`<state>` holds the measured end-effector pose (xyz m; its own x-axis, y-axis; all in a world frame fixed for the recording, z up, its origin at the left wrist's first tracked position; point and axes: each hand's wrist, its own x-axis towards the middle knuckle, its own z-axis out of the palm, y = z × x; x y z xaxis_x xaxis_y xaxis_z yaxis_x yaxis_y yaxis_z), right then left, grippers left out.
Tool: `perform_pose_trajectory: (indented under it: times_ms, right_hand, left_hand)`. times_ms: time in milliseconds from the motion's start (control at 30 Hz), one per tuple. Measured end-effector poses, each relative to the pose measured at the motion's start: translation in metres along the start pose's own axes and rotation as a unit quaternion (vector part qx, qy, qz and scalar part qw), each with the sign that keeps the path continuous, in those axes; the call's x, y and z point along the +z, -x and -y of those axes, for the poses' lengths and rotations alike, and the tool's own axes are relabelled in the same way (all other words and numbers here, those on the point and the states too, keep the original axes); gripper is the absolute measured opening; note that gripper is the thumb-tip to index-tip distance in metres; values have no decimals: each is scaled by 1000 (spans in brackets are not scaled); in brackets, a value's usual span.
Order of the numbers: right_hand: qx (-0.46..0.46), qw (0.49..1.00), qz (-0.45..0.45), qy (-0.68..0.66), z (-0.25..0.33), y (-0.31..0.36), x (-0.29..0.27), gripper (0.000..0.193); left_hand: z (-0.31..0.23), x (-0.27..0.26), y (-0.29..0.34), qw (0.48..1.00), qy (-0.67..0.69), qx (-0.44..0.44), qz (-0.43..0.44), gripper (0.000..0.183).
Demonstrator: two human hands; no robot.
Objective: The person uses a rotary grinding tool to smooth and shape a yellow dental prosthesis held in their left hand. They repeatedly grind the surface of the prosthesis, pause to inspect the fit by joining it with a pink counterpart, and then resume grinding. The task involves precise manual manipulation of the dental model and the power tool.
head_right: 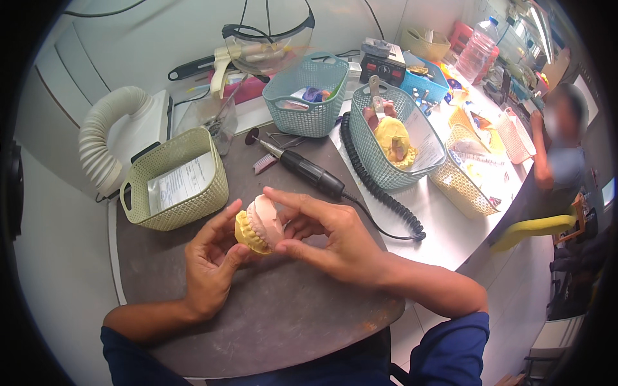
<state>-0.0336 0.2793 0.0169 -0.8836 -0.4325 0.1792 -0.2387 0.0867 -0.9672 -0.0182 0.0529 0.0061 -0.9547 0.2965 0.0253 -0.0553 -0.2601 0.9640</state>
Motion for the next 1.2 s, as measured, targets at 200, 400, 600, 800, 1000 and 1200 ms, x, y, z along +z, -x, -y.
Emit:
perform_pose_trajectory:
  times_ms: [200,400,600,800,1000,1200]
  right_hand:
    - [-14,1000,-15,-15,-4,1,2,62]
    - [33,999,16,-36,-2,1,-2,65]
    - [49,996,17,-66,-8,1,-1,64]
    - [101,991,9,-89,4,-1,-2,64]
    - [13,999,5,33,-3,5,0,60]
    - [-103,966,-13,236,-3,6,12,83]
  left_hand:
    - [5,-4,-2,998,-64,11,2,49]
    - [7,-5,-4,1000,-25,0,3,46]
    - [8,-4,-5,1000,-10,-5,2,48]
    - [3,-2,-5,1000,1,-7,-4,65]
    - [8,-4,-6,999,-21,-7,24,83]
    - [7,-2,-4,999,-25,14,45,82]
